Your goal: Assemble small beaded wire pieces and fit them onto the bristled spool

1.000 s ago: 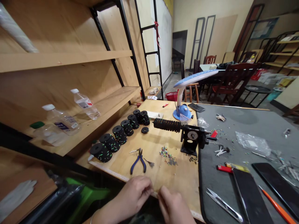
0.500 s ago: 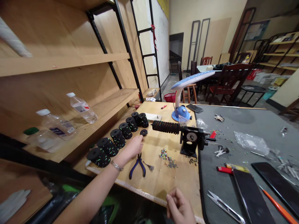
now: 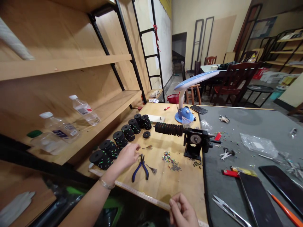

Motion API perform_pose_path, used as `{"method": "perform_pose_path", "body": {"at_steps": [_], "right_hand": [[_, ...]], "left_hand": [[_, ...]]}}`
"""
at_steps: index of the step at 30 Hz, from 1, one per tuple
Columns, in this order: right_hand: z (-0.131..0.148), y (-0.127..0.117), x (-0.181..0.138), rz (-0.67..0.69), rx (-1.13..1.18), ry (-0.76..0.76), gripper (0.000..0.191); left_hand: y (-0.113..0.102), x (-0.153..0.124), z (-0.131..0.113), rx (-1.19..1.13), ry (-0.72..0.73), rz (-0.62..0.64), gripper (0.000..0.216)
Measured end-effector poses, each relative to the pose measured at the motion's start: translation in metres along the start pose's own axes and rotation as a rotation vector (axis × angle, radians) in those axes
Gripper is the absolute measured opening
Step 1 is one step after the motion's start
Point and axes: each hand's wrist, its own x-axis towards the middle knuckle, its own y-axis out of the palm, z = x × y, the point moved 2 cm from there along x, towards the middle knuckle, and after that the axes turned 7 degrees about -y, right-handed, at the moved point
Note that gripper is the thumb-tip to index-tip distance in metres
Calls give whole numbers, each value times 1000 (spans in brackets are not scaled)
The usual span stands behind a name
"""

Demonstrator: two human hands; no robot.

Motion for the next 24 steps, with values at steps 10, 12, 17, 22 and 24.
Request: {"method": "perform_pose_path", "body": {"at_steps": [10, 12, 17, 22, 24], "right_hand": [[0, 4, -5, -24, 78, 47, 54], [1, 6, -6, -21, 110, 60, 54], [4, 14, -8, 5, 128, 50, 52], [5, 18, -9, 47, 93, 62, 52], [3, 17, -8, 52, 83, 84, 55]], "left_hand": [[29, -14, 24, -342, -104, -66, 15], [26, -31, 21, -460, -108, -71, 12], [49, -101, -19, -1099, -203, 170, 19], [92, -154, -62, -1493, -396, 491, 36], [100, -161, -68, -1525, -401, 525, 35]]}}
